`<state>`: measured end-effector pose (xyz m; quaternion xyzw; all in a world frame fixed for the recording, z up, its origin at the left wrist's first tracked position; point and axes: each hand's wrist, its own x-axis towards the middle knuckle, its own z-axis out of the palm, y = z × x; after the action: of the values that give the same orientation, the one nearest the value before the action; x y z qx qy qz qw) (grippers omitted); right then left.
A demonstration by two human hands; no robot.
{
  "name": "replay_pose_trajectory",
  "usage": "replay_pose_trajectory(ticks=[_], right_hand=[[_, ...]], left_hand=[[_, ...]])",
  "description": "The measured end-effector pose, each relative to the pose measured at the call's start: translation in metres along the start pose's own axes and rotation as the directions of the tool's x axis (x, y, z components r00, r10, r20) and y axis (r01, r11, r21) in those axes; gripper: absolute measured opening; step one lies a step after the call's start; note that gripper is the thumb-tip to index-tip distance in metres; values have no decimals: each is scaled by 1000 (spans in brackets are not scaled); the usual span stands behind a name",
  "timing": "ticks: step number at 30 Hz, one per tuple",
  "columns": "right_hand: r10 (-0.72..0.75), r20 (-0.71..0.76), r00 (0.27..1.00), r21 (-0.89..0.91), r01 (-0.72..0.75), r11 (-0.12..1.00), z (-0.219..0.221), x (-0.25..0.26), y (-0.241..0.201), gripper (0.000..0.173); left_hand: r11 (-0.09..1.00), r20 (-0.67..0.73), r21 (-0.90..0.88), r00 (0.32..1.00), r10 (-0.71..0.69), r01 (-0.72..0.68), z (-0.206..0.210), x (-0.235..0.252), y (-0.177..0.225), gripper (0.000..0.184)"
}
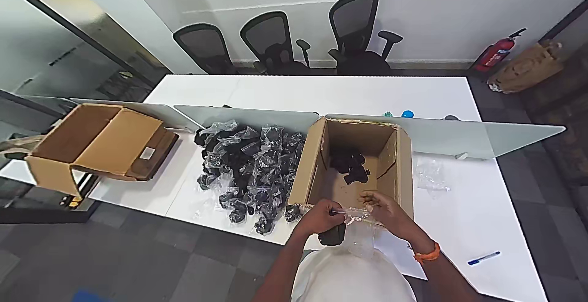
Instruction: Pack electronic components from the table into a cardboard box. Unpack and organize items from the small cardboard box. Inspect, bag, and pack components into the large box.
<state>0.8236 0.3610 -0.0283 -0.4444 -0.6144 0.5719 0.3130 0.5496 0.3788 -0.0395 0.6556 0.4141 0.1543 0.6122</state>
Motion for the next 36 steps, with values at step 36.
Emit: replay_pose_trajectory(ticks=[36], right_hand=[[-94,-178,980,-182,61,981,40,26,43,17]], left_hand=[[982,-263,75,947,186,-172,19,27,-40,20]])
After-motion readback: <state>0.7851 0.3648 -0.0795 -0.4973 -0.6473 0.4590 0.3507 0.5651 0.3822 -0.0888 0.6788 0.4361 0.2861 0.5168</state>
